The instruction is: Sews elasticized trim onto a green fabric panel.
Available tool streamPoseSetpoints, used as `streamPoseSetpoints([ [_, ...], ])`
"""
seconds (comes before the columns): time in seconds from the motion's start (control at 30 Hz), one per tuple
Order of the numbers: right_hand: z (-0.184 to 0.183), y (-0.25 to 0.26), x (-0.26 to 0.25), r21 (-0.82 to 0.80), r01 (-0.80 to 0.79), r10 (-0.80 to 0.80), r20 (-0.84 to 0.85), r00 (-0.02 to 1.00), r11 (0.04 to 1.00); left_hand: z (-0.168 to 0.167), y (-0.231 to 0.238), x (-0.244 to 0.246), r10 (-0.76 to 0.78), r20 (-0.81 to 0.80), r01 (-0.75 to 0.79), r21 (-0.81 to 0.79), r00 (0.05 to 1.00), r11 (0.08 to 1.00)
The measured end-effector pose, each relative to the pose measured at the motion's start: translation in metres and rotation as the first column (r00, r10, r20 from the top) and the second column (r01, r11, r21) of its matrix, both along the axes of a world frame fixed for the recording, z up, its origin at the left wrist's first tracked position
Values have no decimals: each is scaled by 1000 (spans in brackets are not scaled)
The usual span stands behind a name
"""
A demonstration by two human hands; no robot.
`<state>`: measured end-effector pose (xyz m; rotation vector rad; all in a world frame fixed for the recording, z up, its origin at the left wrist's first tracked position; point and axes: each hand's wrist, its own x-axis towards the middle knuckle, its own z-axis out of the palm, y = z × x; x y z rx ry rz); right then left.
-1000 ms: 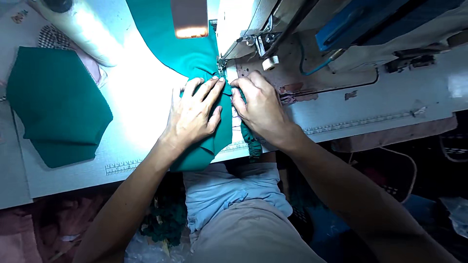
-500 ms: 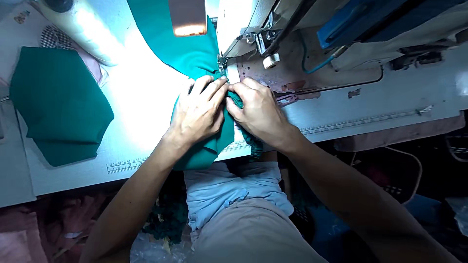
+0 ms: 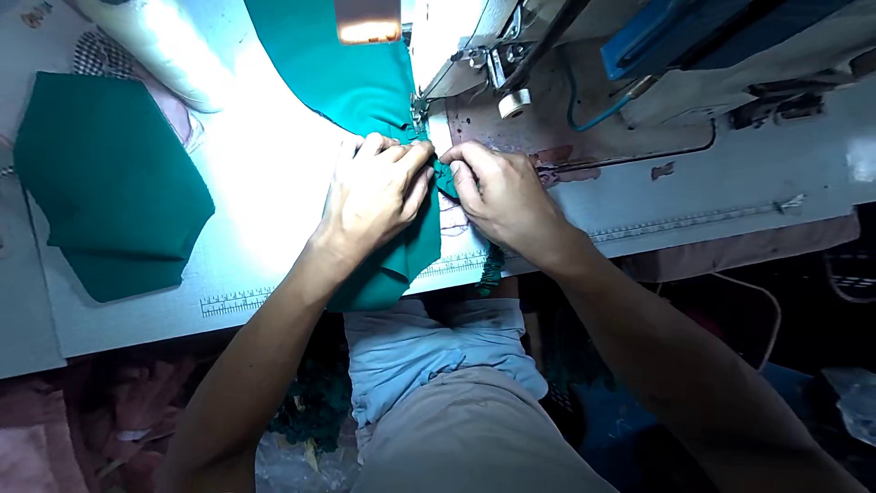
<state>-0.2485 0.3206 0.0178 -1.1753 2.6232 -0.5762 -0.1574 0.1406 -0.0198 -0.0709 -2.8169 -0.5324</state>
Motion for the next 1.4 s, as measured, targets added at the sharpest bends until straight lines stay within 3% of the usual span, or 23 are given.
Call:
streamPoseSetpoints([
  [0.27, 5, 0, 8, -23, 63, -60, 103, 993, 998, 12, 3, -6, -44, 39, 50, -191, 998, 980],
  [0.53, 2, 3, 14, -91, 90, -82, 83, 993, 992, 10, 0, -5, -51, -8, 49, -134, 999, 990],
  [0.63, 3, 2, 12, -84, 189, -162, 254, 954, 978, 14, 3, -8, -59, 16, 60, -146, 998, 987],
  [0.77, 4, 0, 5, -165, 361, -196, 601, 775, 918, 13, 5, -10, -51, -12, 46, -236, 999, 971],
  [0.83, 7, 0, 3, -175, 394, -193, 654, 732, 902, 11, 4, -10, -59, -22, 52, -243, 998, 969],
  [0.93, 5, 1, 4, -189, 307, -164, 536, 828, 933, 11, 1, -10, -76, -23, 70, -216, 997, 974],
  [1.0, 3, 3, 9, -171, 196, -129, 338, 932, 966, 11, -3, -10, -87, -14, 83, -188, 996, 979],
  [1.1, 0, 7, 18, -153, 100, -80, 129, 988, 983, 12, -7, -9, -98, 19, 100, -157, 995, 982],
  [1.4, -5, 6, 32, -125, 63, -58, 42, 997, 990, 12, -10, -6, -96, 35, 99, -98, 995, 990],
])
